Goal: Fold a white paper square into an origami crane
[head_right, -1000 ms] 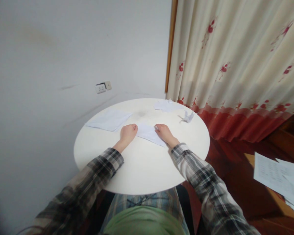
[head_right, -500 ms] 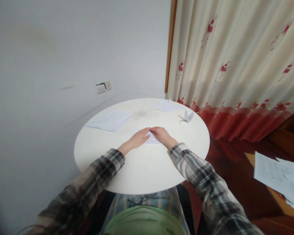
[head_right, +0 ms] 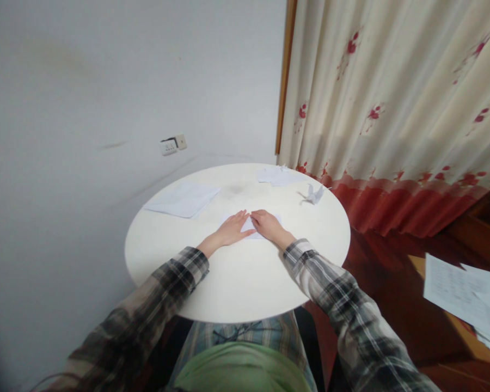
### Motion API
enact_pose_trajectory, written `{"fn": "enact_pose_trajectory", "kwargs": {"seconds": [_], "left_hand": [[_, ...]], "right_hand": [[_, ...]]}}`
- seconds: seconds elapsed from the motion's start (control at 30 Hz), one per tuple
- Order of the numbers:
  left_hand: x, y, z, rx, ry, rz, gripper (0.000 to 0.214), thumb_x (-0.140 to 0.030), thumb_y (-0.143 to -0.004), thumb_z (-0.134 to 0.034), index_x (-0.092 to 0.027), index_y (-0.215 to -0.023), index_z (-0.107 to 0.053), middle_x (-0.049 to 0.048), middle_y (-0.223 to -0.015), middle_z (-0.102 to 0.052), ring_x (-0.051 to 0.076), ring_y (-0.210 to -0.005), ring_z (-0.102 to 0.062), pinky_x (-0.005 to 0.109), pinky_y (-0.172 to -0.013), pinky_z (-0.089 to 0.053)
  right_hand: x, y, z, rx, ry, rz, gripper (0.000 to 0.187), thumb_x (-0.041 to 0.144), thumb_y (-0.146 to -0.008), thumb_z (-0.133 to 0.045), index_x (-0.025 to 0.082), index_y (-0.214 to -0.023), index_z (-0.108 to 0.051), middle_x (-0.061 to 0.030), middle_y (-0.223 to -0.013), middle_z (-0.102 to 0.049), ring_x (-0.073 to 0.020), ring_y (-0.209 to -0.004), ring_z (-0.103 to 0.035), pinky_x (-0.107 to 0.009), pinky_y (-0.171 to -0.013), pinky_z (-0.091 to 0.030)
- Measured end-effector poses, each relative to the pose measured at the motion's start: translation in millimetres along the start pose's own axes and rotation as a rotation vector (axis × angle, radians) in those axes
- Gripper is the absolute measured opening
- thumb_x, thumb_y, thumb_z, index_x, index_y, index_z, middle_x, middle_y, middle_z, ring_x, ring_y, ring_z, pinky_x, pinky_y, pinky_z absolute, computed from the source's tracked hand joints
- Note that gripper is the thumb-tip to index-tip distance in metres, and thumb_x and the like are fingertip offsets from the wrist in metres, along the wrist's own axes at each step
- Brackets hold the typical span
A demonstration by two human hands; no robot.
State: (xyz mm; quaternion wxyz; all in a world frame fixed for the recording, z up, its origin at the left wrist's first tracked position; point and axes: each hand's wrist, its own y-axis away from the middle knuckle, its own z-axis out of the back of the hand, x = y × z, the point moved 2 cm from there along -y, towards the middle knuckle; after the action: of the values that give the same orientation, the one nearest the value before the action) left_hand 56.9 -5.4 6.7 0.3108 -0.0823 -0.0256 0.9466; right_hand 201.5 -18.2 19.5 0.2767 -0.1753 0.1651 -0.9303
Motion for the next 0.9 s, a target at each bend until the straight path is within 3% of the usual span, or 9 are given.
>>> {"fn": "enact_pose_trajectory", "kwargs": {"seconds": [0.33,0.6,0.9], "left_hand": [[9.0,-2.3,-3.5,-0.025,0.006,0.045,0.077,-0.064,-0.079,-0.027,-0.009,-0.133,-0.028,0.0166,-0.144,-0.02,0.025,-0.133,-0.016,0.035,-0.106,-0.017],[23.1,-5.1,-9.0,-0.056,-0.029,0.123,0.08,-0.066,-0.079,-0.023,-0.008,-0.134,-0.027,0.0185,-0.143,-0.019,0.027,-0.133,-0.016,0.037,-0.106,-0.016],[20.1,-1.7,-6.3,-0.07,-0.027,0.114,0.081,-0.067,-0.078,-0.024,-0.008,-0.133,-0.029,0.0188,-0.143,-0.019,0.027,-0.133,-0.016,0.038,-0.106,-0.016]], "right_hand": [[-6.4,-1.7,-5.4,0.059,0.083,0.017,0.037,0.03,-0.089,-0.036,0.012,-0.116,-0.053,-0.0127,-0.125,-0.05,-0.0186,-0.118,-0.044,-0.034,-0.1,-0.033],[-14.8,2.0,-11.2,0.15,0.133,-0.127,0.051,0.045,-0.089,-0.03,0.015,-0.128,-0.04,-0.0122,-0.138,-0.036,-0.0255,-0.128,-0.029,-0.045,-0.102,-0.026],[-21.2,4.0,-12.3,0.179,0.137,-0.209,0.058,0.054,-0.086,-0.03,0.02,-0.132,-0.036,-0.0106,-0.141,-0.029,-0.0275,-0.131,-0.023,-0.049,-0.103,-0.021]]}}
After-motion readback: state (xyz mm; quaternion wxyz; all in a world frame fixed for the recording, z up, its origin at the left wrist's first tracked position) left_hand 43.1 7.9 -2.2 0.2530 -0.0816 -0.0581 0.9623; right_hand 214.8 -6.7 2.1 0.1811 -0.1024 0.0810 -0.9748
